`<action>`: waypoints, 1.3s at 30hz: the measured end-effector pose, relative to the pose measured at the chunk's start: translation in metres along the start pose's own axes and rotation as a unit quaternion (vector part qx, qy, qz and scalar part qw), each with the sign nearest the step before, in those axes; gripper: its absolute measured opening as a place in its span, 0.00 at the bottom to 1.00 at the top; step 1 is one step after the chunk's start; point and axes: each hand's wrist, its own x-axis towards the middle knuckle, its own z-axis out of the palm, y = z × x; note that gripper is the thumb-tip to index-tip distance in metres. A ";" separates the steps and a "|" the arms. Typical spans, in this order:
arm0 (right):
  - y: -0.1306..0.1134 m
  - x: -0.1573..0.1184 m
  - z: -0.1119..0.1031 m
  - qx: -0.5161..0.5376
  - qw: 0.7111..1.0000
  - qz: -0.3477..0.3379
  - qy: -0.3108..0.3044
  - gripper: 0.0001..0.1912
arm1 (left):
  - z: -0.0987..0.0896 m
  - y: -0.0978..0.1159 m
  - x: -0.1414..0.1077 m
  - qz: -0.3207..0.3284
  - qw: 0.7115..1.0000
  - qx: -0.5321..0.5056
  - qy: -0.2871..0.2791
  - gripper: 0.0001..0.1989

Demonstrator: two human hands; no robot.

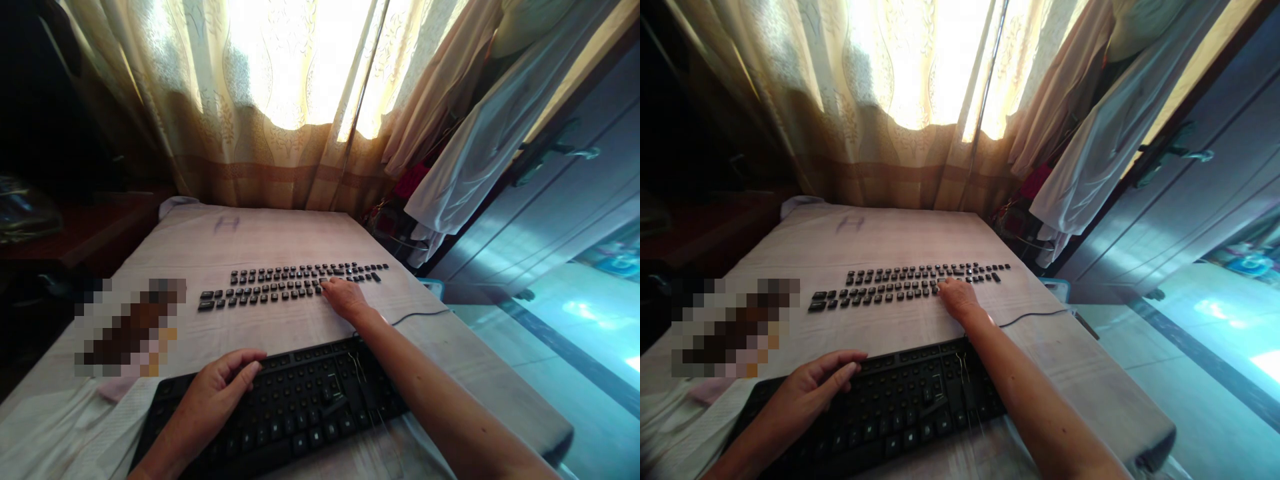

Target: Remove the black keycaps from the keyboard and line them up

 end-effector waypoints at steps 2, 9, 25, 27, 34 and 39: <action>0.004 -0.007 -0.002 0.006 1.000 0.006 0.008 0.15 | 0.000 0.001 -0.001 -0.002 1.000 -0.003 0.000 0.25; 0.019 -0.055 -0.006 0.044 0.999 -0.018 -0.004 0.15 | 0.000 0.002 -0.002 0.012 1.000 0.004 0.009 0.26; 0.022 -0.152 -0.009 -0.014 0.972 -0.232 -0.036 0.14 | 0.015 -0.003 -0.010 0.148 0.976 0.152 0.051 0.20; 0.023 -0.150 -0.005 -0.032 0.967 -0.251 -0.018 0.12 | 0.019 -0.007 -0.014 0.188 0.963 0.186 0.058 0.18; 0.033 -0.151 0.020 0.132 0.951 -0.252 0.123 0.09 | 0.035 -0.018 -0.021 0.310 0.906 0.279 0.077 0.12; 0.014 -0.158 0.030 0.504 0.843 -0.058 0.176 0.07 | 0.055 -0.009 -0.027 0.365 0.872 0.324 0.049 0.10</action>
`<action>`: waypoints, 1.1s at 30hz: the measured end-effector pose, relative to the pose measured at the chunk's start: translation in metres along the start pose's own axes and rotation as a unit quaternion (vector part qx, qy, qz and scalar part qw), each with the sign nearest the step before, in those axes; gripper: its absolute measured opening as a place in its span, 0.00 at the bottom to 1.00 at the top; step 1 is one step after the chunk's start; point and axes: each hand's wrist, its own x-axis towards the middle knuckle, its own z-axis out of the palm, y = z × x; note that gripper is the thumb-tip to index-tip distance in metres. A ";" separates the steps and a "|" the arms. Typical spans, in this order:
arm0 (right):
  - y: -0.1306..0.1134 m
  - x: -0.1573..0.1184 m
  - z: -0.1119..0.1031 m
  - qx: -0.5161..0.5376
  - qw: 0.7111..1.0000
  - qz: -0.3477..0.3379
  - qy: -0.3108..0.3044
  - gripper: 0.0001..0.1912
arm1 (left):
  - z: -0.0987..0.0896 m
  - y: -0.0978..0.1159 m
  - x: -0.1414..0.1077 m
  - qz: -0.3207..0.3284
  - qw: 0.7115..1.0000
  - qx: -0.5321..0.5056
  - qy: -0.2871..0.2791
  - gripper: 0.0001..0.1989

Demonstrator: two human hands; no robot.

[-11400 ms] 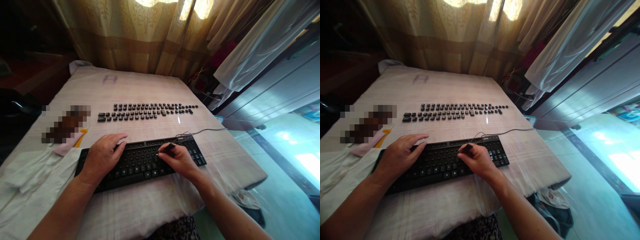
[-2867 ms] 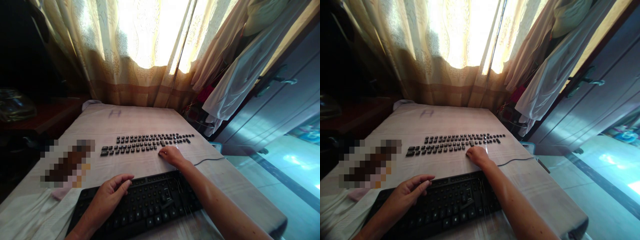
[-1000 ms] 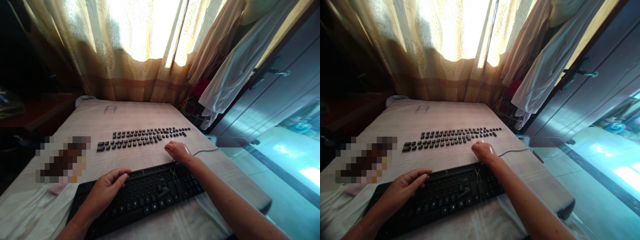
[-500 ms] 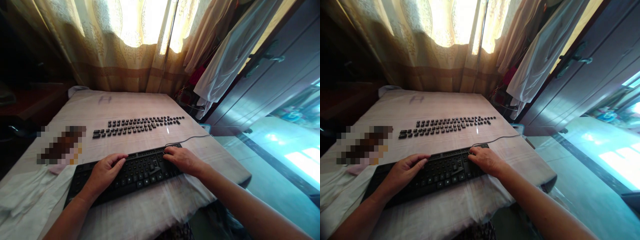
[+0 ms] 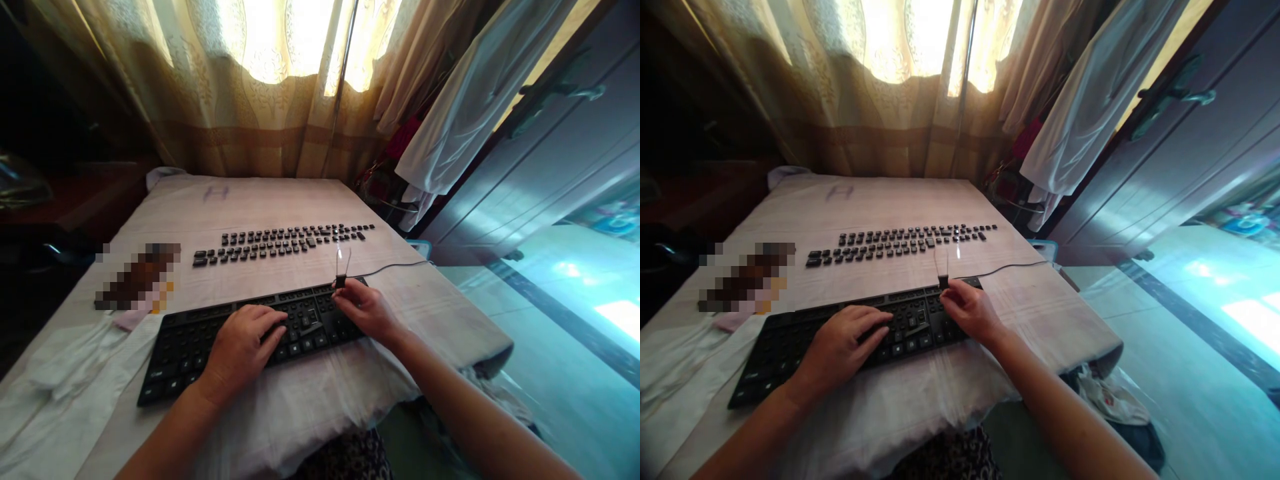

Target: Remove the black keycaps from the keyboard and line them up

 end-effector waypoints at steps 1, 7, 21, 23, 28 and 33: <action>-0.004 -0.001 0.005 0.074 0.996 0.045 0.014 0.09 | 0.002 0.005 0.001 0.011 1.000 0.003 -0.006 0.10; -0.019 0.002 0.025 0.231 0.965 0.127 0.012 0.09 | 0.013 0.018 -0.002 0.052 0.998 0.005 -0.036 0.08; -0.014 0.013 0.024 0.045 0.983 -0.071 -0.161 0.06 | 0.018 0.017 -0.007 0.083 0.996 -0.010 -0.018 0.09; -0.016 0.016 0.023 0.029 0.978 -0.101 -0.180 0.07 | 0.018 0.017 -0.007 0.088 0.996 -0.005 -0.016 0.10; -0.017 0.018 0.025 -0.007 0.968 -0.147 -0.201 0.07 | 0.019 0.018 -0.007 0.085 0.996 -0.006 -0.015 0.10; -0.014 0.011 0.029 -0.020 0.975 -0.147 -0.164 0.08 | 0.018 0.018 -0.007 0.089 0.996 -0.008 -0.014 0.09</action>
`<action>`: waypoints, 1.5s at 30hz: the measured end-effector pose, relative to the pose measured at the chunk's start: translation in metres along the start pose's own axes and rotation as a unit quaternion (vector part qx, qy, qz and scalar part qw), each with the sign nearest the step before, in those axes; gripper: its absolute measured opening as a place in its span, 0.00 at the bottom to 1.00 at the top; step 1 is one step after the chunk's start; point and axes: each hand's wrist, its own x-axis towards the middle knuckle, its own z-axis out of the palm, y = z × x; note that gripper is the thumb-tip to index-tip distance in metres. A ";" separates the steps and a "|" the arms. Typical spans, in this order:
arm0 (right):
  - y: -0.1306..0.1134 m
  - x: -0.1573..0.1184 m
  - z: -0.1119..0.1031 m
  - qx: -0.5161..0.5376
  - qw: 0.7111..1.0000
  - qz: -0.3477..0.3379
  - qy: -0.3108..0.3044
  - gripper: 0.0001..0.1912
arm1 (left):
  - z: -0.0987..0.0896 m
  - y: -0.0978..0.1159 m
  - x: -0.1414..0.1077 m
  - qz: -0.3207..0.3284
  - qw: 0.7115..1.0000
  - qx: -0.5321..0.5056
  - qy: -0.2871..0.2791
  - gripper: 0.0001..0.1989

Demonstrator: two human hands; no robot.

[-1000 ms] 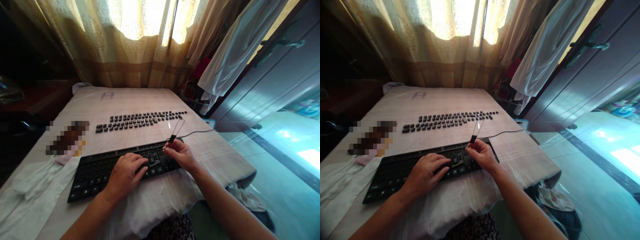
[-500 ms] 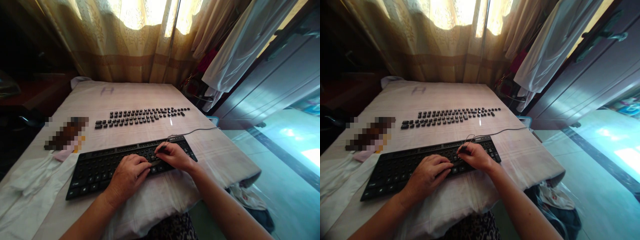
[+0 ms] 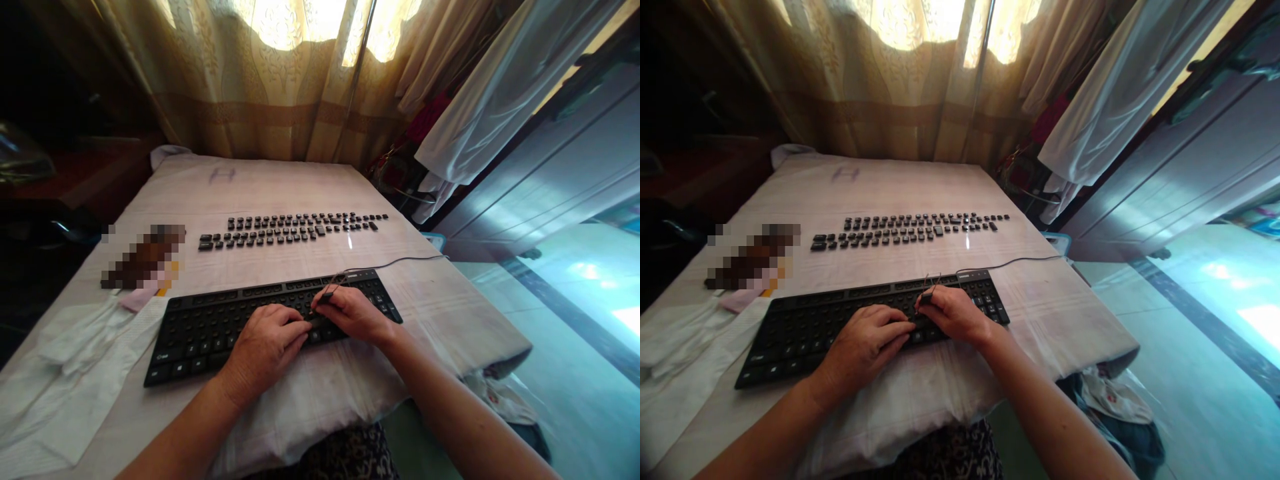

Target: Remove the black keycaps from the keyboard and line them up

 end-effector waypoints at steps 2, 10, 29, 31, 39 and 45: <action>0.000 -0.002 0.003 0.014 1.000 0.017 0.021 0.09 | 0.000 0.000 0.000 0.000 1.000 0.002 0.001 0.09; 0.007 -0.002 0.003 0.267 0.941 0.177 0.107 0.18 | -0.001 0.001 0.001 -0.016 1.000 0.004 -0.019 0.09; -0.033 0.003 -0.004 0.184 0.979 0.044 0.077 0.11 | -0.007 0.009 0.018 -0.153 0.977 -0.135 0.060 0.08; -0.036 0.003 -0.003 0.179 0.980 0.017 0.087 0.10 | -0.007 0.007 0.016 -0.167 0.972 -0.149 0.071 0.08; -0.044 -0.002 0.005 0.154 0.982 -0.008 0.106 0.07 | -0.009 0.003 0.008 -0.184 0.963 -0.152 0.121 0.10; -0.049 -0.002 0.006 0.158 0.981 -0.011 0.114 0.06 | -0.011 0.005 0.006 -0.238 0.908 -0.334 0.086 0.15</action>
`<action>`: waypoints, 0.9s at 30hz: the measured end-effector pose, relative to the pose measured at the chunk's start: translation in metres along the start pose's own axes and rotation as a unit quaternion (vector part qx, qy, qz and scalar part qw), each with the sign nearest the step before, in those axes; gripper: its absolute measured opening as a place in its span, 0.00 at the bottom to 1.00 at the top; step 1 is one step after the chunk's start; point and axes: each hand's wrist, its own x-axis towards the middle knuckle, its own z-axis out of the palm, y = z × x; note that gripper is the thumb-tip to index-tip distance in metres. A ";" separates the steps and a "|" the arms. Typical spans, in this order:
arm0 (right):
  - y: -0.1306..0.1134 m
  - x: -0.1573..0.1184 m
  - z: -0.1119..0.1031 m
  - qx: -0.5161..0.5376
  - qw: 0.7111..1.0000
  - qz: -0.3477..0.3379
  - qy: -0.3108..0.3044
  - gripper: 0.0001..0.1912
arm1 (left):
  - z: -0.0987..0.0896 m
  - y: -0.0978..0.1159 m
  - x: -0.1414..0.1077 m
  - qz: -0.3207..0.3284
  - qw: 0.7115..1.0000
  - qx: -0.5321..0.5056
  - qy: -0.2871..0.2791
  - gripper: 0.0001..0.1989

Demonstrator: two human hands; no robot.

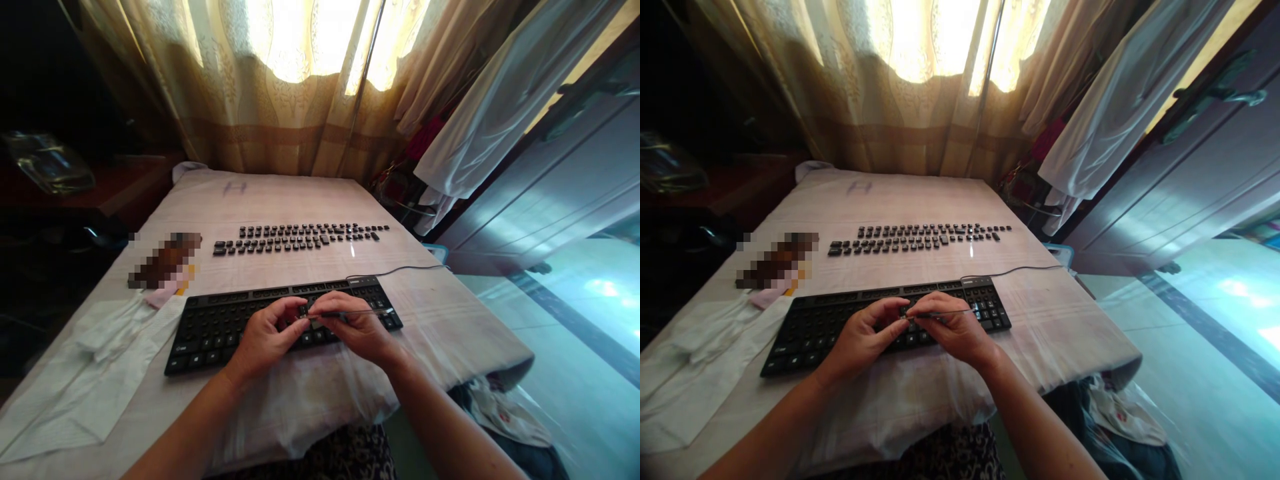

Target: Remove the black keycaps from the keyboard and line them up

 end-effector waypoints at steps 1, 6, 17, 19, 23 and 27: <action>-0.001 0.000 0.000 -0.006 1.000 0.000 -0.005 0.06 | -0.001 0.000 0.000 -0.012 0.999 -0.029 -0.005 0.16; 0.002 0.000 0.003 -0.065 0.996 -0.009 -0.059 0.08 | -0.007 0.000 0.006 -0.038 0.995 -0.080 0.044 0.18; 0.037 -0.011 0.008 -0.423 0.905 -0.036 -0.036 0.14 | -0.013 -0.006 0.010 -0.077 0.988 -0.101 0.089 0.25; 0.033 -0.011 0.008 -0.435 0.899 -0.041 -0.036 0.14 | -0.013 -0.005 0.011 -0.076 0.988 -0.103 0.081 0.25; 0.014 -0.005 0.005 -0.390 0.920 -0.030 -0.017 0.15 | -0.012 0.000 0.012 -0.076 0.990 -0.110 0.051 0.25; -0.006 0.005 0.006 -0.292 0.956 -0.017 0.015 0.16 | -0.008 0.004 0.015 -0.097 0.985 -0.143 0.016 0.27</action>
